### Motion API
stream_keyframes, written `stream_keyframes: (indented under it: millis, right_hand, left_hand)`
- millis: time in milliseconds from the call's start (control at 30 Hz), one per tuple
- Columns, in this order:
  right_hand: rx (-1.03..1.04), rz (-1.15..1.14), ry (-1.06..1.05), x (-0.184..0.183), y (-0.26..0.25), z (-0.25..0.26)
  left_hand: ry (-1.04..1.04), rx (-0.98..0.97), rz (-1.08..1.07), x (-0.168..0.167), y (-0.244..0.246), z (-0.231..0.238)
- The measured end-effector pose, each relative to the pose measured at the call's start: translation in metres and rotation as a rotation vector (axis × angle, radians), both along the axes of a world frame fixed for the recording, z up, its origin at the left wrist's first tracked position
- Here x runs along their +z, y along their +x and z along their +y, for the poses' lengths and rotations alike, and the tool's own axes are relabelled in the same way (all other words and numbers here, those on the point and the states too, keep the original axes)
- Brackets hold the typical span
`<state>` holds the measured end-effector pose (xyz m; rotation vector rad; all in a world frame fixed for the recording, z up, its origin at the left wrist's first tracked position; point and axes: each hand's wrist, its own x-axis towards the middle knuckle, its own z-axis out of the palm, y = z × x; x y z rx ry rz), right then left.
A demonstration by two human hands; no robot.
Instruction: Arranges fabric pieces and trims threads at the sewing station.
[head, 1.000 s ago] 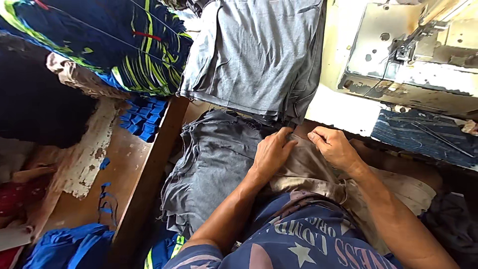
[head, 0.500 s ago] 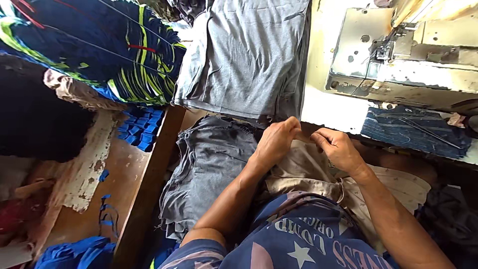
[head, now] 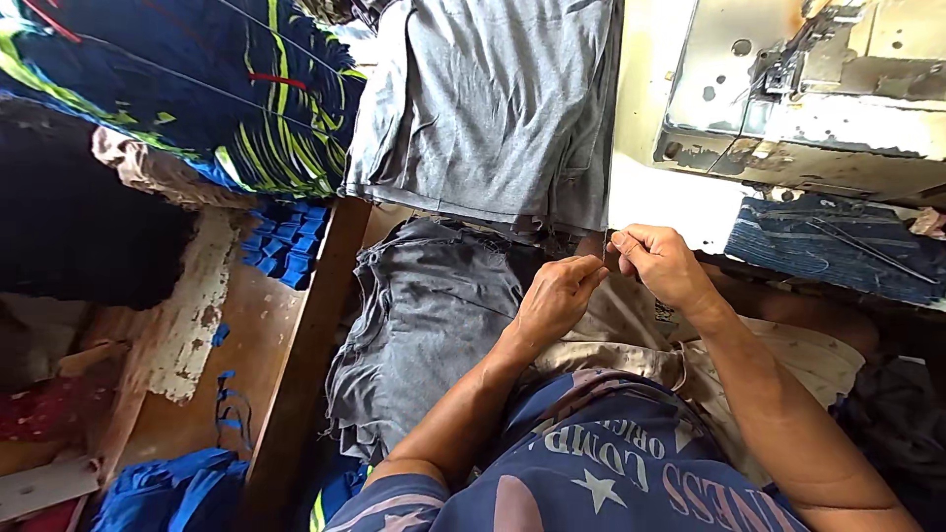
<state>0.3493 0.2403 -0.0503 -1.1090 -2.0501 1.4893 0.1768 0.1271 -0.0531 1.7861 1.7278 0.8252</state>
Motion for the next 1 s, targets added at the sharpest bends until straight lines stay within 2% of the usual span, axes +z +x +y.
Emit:
stream_keyframes:
  millis: [233,333,433,600,700,800,900,1000]
  right_hand:
    - [-0.050,0.077,0.117,-0.002,-0.015,-0.010]
    - [-0.038,0.118,0.102,-0.004,-0.009,-0.008]
    - [-0.044,0.137,0.087,-0.004,-0.002,-0.009]
    - [-0.025,0.200,0.076,0.002,0.001,-0.013]
    - [-0.015,0.208,0.061,0.002,0.001,-0.014]
    - [0.003,0.197,0.052,0.001,-0.001,-0.015]
    - [0.027,0.195,0.038,0.002,-0.002,-0.015]
    - [0.051,0.184,0.036,0.002,0.000,-0.013]
  left_hand:
    - [-0.047,-0.122,0.030,0.002,-0.004,0.003]
    - [0.086,0.018,0.128,0.012,-0.021,0.008]
    - [0.233,0.189,0.321,0.015,-0.049,0.026]
    - [0.237,0.400,0.394,0.016,-0.094,0.040]
    - [0.281,0.442,0.422,0.015,-0.090,0.042]
    - [0.353,0.402,0.455,0.017,-0.077,0.049]
    - [0.227,0.358,0.510,0.018,-0.074,0.056]
    - [0.159,0.342,0.406,0.022,-0.091,0.061]
